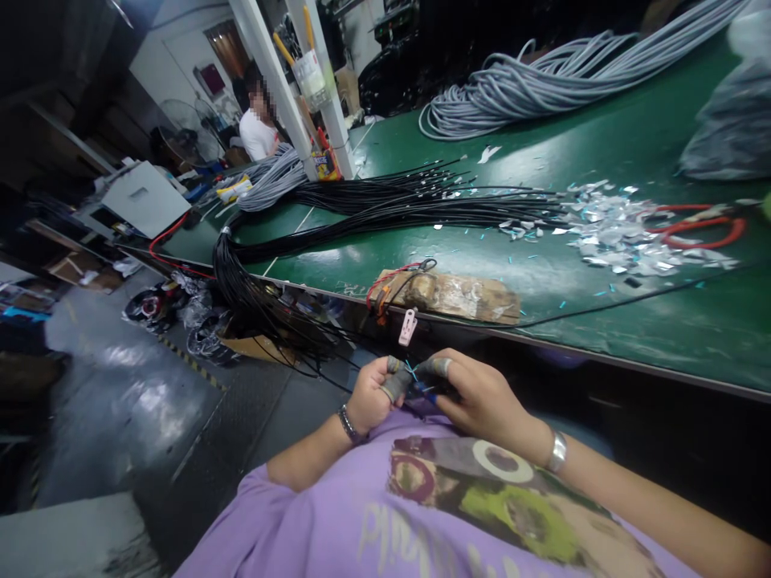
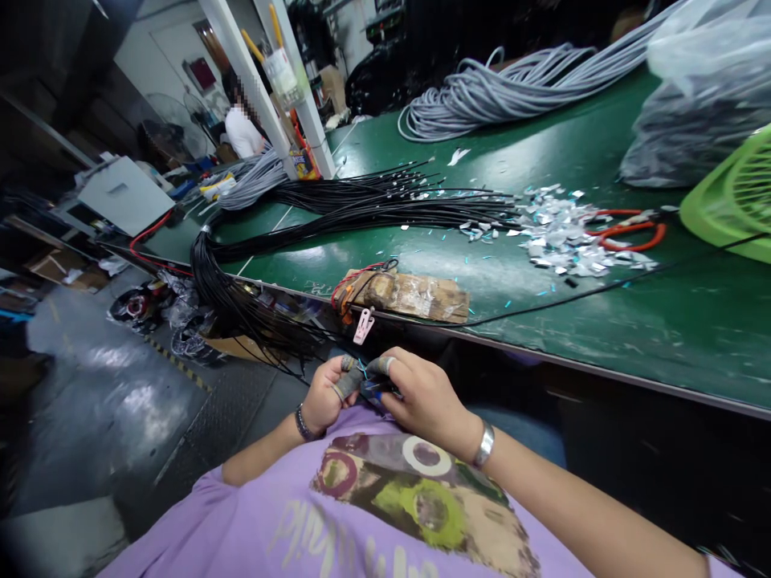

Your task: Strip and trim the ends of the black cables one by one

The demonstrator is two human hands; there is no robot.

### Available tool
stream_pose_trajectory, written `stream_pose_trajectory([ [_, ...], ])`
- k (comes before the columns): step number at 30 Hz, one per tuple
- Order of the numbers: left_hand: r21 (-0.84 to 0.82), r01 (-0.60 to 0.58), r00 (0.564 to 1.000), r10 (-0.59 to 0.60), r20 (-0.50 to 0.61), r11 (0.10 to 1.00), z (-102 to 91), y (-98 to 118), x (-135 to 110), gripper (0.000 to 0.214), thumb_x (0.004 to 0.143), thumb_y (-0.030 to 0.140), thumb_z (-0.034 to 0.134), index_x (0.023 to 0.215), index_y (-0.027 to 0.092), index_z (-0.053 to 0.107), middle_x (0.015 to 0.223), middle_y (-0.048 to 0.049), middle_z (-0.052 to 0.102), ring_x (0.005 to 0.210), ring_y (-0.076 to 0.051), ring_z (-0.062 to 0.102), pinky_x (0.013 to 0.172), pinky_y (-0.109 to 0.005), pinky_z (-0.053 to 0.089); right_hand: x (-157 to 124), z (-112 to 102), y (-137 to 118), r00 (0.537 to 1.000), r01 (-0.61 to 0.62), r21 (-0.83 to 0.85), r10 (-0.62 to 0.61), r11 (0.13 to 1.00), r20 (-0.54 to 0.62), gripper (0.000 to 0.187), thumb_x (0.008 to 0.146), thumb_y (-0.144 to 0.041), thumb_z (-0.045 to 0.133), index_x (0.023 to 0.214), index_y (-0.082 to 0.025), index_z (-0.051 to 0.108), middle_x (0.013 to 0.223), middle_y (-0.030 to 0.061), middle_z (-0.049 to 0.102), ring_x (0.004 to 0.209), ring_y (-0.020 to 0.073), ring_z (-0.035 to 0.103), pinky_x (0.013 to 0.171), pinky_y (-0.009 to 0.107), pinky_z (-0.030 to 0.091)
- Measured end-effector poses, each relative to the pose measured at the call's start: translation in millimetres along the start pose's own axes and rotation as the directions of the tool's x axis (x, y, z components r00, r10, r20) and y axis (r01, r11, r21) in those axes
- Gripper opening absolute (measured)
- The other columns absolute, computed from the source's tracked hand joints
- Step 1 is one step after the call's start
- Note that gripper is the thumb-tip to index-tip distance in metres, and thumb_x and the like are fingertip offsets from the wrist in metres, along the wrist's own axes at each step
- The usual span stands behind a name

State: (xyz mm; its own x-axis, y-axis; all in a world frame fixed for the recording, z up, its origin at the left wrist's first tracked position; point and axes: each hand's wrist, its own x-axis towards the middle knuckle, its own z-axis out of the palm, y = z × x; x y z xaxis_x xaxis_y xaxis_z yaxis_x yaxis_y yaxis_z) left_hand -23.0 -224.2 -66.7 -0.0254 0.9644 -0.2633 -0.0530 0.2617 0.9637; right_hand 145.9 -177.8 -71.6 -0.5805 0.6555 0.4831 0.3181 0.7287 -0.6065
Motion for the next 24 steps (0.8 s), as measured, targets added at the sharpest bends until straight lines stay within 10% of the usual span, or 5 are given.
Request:
stream_pose_trajectory([
  [10,0.132,-0.136,0.991,0.136,0.005,0.982,1.0,3,-3,0.051,0.067,0.065,0.065,0.063,0.017,0.05,0.041,0.0064,0.044,0.037,-0.004,0.035,0.041,-0.019,0.026,1,3,3,0.979,-0.206,0.174,0.204,0.963,0.029,0.012,0.074,-0.014,0.05,0.078,-0.022,0.059,0.072,0.0034,0.065,0.065,0.017,0.06,0.058,0.027,0.048],
  [24,0.449,-0.339,0.939,0.327,0.108,0.827,-8.4,-10,-3,0.019,0.079,0.032,0.059,0.069,0.016,0.06,0.06,-0.0009,0.06,0.056,-0.01,0.048,0.056,-0.021,0.039,-1,2,1,0.997,-0.029,0.107,0.021,0.994,0.079,0.023,0.062,-0.007,0.045,0.076,-0.022,0.056,0.074,0.0035,0.062,0.066,0.0169,0.056,0.059,0.027,0.046],
])
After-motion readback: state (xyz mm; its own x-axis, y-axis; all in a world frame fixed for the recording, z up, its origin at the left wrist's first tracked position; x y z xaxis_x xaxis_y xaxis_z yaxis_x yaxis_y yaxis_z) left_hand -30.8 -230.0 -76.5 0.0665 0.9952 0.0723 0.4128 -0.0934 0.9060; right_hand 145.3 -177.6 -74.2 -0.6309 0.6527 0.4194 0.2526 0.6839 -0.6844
